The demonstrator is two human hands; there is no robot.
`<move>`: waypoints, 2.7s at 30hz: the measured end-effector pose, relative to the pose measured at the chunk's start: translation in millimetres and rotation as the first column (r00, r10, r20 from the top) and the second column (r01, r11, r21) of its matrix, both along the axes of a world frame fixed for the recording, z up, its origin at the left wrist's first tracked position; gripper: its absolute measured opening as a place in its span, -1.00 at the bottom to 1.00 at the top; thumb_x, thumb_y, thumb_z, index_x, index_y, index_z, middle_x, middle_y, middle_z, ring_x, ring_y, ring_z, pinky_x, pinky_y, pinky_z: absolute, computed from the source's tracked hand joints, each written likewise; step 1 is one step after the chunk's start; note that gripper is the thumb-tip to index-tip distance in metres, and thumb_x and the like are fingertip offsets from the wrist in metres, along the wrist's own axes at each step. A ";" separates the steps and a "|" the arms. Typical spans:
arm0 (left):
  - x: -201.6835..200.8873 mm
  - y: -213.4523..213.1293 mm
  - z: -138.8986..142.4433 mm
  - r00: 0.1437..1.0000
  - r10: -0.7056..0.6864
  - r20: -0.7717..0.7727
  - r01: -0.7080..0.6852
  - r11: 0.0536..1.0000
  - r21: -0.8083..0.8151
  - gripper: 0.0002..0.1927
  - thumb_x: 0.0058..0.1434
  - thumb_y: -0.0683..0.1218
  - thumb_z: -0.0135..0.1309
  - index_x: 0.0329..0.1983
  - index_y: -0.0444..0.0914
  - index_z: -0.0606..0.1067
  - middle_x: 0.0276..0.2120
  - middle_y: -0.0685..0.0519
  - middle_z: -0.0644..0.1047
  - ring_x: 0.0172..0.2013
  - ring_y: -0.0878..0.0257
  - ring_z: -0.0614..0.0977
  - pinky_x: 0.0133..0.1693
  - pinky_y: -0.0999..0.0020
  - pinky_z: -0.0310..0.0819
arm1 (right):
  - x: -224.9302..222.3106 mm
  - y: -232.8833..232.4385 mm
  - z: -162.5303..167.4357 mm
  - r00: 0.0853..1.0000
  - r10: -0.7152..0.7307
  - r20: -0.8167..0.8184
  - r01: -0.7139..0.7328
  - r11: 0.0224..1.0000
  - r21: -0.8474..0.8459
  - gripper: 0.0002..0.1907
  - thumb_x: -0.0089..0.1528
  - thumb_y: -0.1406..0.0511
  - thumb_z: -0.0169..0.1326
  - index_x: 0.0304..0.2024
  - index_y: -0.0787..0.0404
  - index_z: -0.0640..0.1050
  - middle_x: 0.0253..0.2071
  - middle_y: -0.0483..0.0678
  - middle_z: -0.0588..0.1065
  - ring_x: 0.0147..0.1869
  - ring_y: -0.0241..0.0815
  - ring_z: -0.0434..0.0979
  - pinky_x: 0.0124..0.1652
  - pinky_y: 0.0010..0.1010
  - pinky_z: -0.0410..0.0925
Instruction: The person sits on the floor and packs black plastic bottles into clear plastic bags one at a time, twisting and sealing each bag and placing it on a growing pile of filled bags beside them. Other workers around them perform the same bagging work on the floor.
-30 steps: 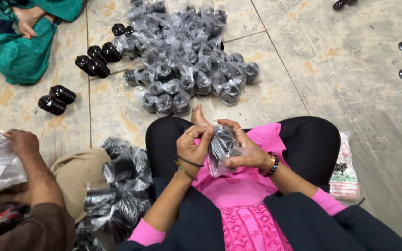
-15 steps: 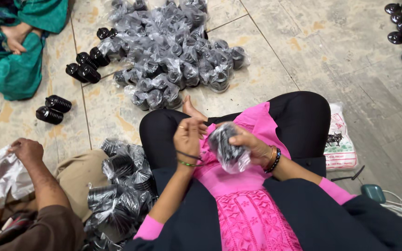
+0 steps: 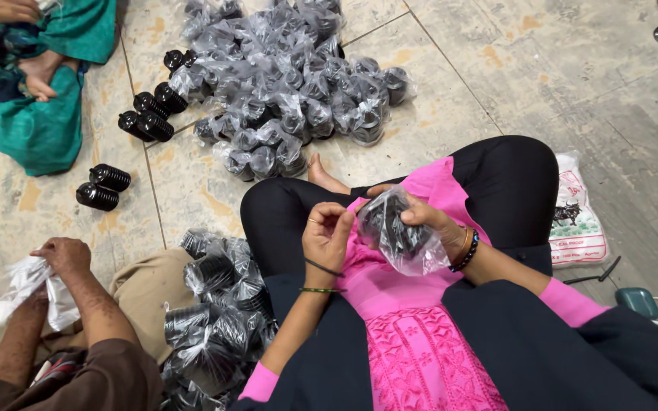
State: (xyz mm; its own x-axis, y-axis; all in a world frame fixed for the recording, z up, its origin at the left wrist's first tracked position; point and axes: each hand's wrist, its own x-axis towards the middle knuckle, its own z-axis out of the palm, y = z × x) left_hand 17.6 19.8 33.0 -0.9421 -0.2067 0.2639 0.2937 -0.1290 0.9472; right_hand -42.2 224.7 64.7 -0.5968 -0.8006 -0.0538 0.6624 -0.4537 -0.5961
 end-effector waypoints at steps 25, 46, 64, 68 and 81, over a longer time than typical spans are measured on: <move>1.8 -8.5 6.8 0.999 0.024 0.044 -0.021 0.998 -0.060 -0.84 0.43 -0.09 0.09 -0.11 -0.28 0.43 -0.28 0.09 0.55 -0.32 0.42 0.52 -0.23 0.53 0.46 | -2.3 2.3 4.3 0.994 -0.059 -0.089 0.053 0.996 -0.073 -0.08 0.08 0.25 0.30 0.40 0.21 0.15 0.31 0.25 0.35 0.25 0.06 0.50 0.19 -0.07 0.39; 13.1 13.0 26.6 0.986 0.080 -0.148 -0.131 0.915 -0.381 -0.85 0.32 -0.18 0.23 -0.18 -0.29 0.48 -0.26 0.03 0.54 -0.37 0.36 0.55 -0.31 0.44 0.46 | -0.3 3.4 -3.1 0.962 -0.078 -0.261 0.084 0.996 0.013 -0.09 0.10 0.25 0.28 0.40 0.29 0.13 0.30 0.18 0.37 0.34 0.01 0.45 0.29 -0.13 0.33; -1.2 -48.8 5.7 0.576 -0.763 0.294 0.797 0.603 0.004 -0.68 0.35 -0.18 0.22 -0.06 -0.24 0.28 -0.41 0.14 0.38 -0.43 0.44 0.38 -0.38 0.50 0.24 | -3.9 22.0 8.6 0.811 0.144 -0.567 -0.089 0.988 0.124 -0.19 0.07 0.27 0.39 0.27 0.30 0.28 0.34 0.12 0.34 0.49 -0.04 0.30 0.47 -0.15 0.14; -7.4 -58.1 34.3 0.381 -0.867 0.321 0.921 0.385 -0.053 -0.65 0.26 -0.15 0.22 -0.05 -0.20 0.29 -0.27 0.18 0.48 -0.30 0.41 0.48 -0.28 0.45 0.37 | -6.1 25.8 27.9 0.585 0.297 -0.754 -0.076 0.947 0.313 -0.18 0.05 0.28 0.35 0.28 0.26 0.27 0.32 0.08 0.34 0.46 -0.04 0.30 0.43 -0.18 0.15; -15.6 -62.0 32.8 0.810 -0.586 0.027 0.233 0.278 -0.932 -0.86 0.24 -0.17 0.11 -0.13 -0.20 0.55 -0.29 -0.05 0.62 -0.23 0.00 0.66 -0.18 0.15 0.52 | -0.8 -9.9 5.2 0.136 0.388 -0.912 0.342 0.845 0.411 -0.50 0.02 0.20 0.39 -0.14 0.27 0.44 0.08 0.12 0.40 0.12 0.08 0.48 0.07 -0.22 0.39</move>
